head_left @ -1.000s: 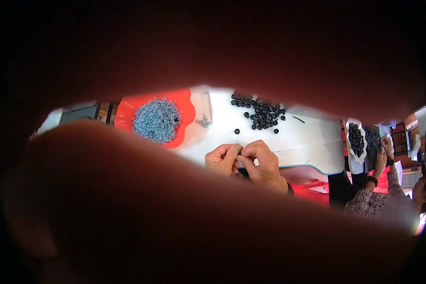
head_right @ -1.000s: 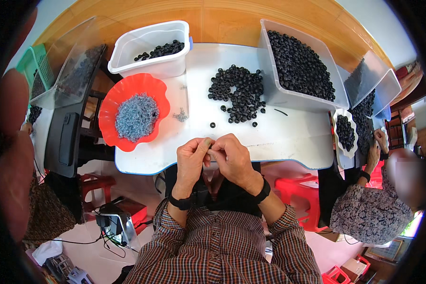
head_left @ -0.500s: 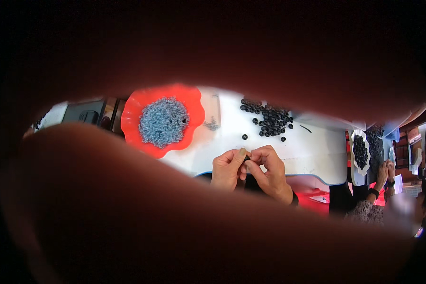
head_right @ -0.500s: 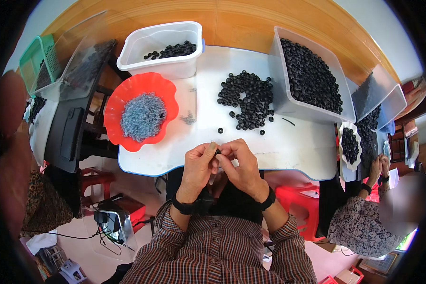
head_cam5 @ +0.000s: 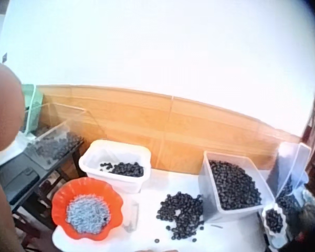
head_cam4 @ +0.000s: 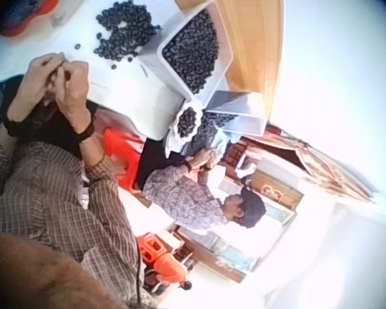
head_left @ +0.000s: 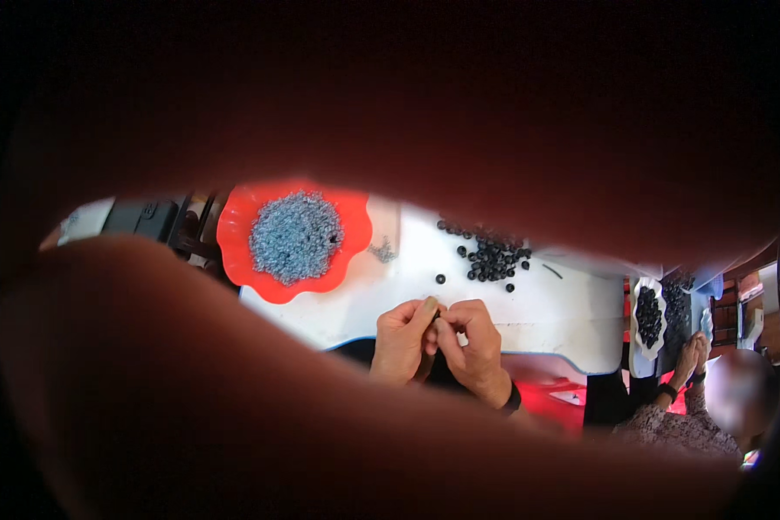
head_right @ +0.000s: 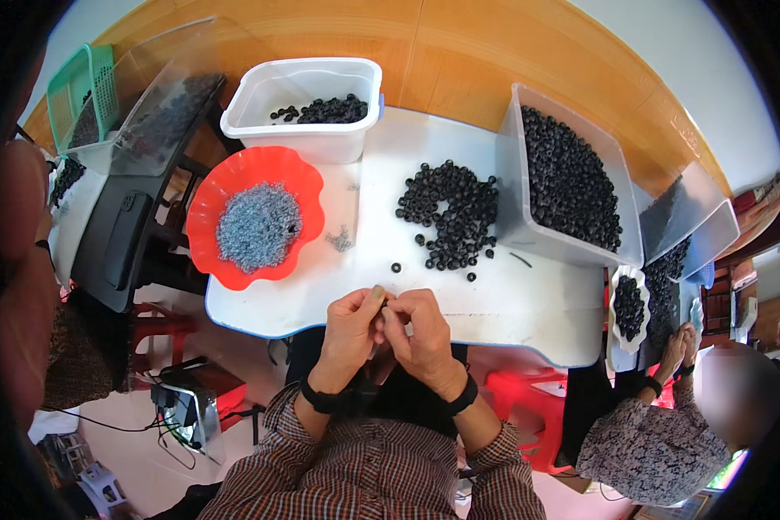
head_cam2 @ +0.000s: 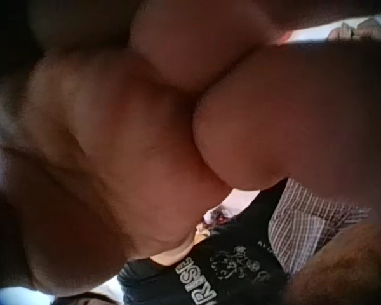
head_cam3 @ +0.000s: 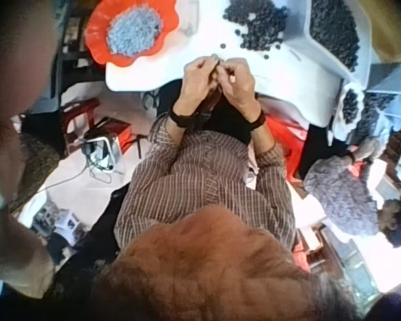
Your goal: The recorder is inspecting and sorting small black rubber or plastic industrial components from a pile on a table into different plastic containers.
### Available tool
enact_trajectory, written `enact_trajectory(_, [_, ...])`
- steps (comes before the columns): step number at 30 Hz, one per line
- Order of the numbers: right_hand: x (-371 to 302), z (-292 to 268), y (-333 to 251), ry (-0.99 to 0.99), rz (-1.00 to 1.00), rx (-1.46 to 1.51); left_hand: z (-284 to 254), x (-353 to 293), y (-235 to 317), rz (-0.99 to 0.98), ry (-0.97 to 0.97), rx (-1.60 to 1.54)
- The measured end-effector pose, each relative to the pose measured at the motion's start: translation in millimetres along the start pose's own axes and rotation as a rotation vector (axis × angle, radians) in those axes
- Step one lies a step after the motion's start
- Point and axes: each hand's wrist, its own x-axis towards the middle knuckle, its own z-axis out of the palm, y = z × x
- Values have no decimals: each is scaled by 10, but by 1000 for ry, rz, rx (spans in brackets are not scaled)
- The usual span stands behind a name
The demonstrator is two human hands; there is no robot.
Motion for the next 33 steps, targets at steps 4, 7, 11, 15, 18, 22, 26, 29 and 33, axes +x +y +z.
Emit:
enact_trajectory(4, [17,13,70,-34,16,16,-23,7,-64,-14,27,-61])
enact_trajectory(7, [60,-41,120,-73,106,87,-2,31,-79,258,76,273])
enact_trajectory(11, [74,-79,72,-119,379,417,-16,53,-39,162,56,168])
enact_trajectory(15, [159,-115,61,-52,551,655,-184,146,10,42,-23,-170])
enact_trajectory(18, [189,-156,220,1,544,595,-141,140,28,9,-7,-198])
enact_trajectory(22, [209,-51,408,12,177,-78,-163,90,11,33,-3,-163])
enact_trajectory(26, [183,-22,528,2,54,-289,-195,63,-25,39,-14,-186])
enact_trajectory(29, [189,-25,497,8,37,-332,-247,35,-12,21,-28,-245])
enact_trajectory(33, [163,13,501,24,26,-325,-294,78,-43,13,-64,-288])
